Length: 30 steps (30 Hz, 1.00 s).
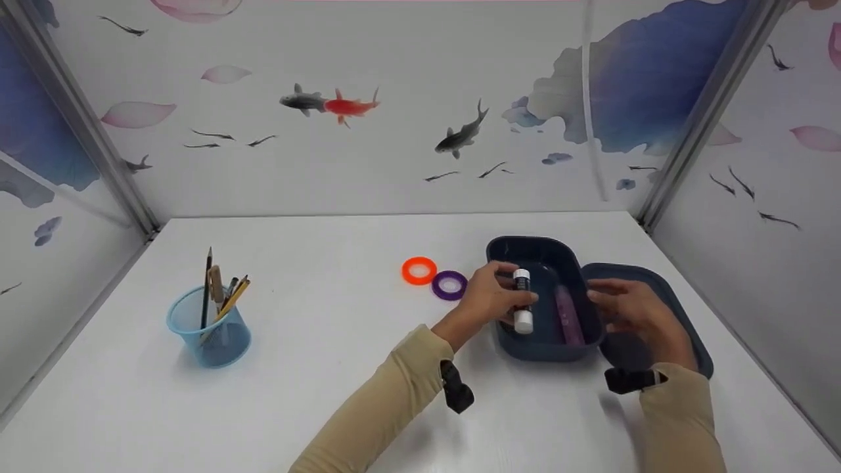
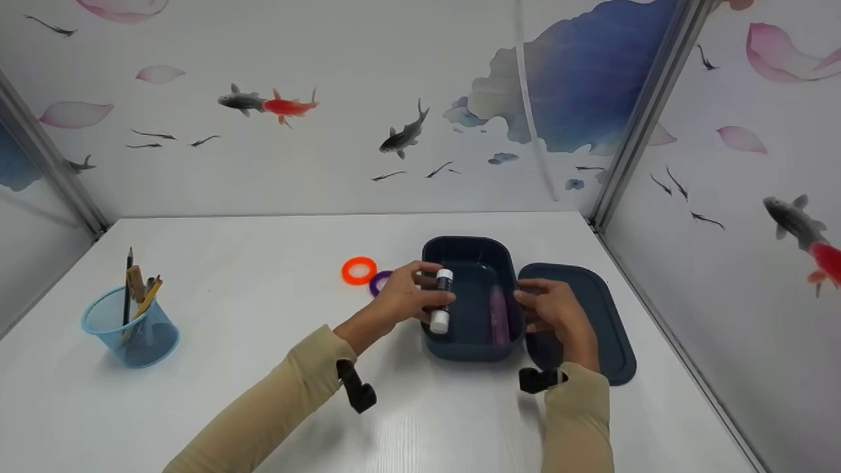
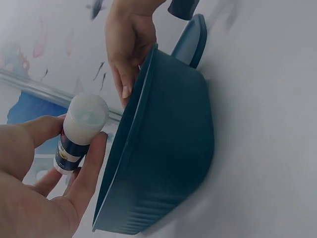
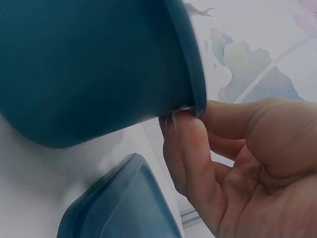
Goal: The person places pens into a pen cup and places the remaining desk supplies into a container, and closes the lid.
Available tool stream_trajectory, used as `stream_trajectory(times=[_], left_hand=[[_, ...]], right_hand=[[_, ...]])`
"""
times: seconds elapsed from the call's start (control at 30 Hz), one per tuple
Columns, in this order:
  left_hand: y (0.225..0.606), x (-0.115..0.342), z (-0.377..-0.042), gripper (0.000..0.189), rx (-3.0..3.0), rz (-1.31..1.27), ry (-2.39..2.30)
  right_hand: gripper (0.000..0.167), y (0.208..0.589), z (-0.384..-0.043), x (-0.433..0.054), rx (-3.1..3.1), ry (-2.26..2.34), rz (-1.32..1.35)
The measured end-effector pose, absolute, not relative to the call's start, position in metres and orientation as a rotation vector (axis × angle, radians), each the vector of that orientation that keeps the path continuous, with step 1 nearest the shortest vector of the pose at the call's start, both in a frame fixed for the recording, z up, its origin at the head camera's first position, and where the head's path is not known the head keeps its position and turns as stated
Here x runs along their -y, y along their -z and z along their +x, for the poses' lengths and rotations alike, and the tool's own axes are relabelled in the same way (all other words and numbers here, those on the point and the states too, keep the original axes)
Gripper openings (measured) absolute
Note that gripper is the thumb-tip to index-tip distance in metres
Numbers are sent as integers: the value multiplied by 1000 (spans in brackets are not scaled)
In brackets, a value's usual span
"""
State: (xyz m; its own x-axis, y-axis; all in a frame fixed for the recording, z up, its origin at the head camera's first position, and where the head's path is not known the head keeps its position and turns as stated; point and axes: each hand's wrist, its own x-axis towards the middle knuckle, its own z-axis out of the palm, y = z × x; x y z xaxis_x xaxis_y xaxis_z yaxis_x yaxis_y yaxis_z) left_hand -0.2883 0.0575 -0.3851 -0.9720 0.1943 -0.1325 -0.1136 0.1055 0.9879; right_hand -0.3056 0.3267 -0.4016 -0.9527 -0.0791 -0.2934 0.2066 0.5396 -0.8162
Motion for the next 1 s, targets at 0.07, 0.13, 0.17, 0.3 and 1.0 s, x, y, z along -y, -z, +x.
stream_trajectory(times=[0.07, 0.13, 0.17, 0.3, 1.0], left_hand=[[388, -64, -285, 57, -2117, 76, -1978], [391, -71, -284, 56, -2099, 74, -1993], [392, -74, -283, 56, -2096, 72, -2000], [398, -85, -284, 54, -2103, 59, -2038], [400, -101, -277, 55, -2112, 52, -2048]], right_hand=[[65, 402, -306, -327, -2486, 1375, 117], [65, 402, -306, -327, -2484, 1375, 128], [64, 403, -306, -326, -2484, 1377, 136], [65, 403, -307, -325, -2478, 1380, 137], [64, 404, -305, -326, -2452, 1420, 130]])
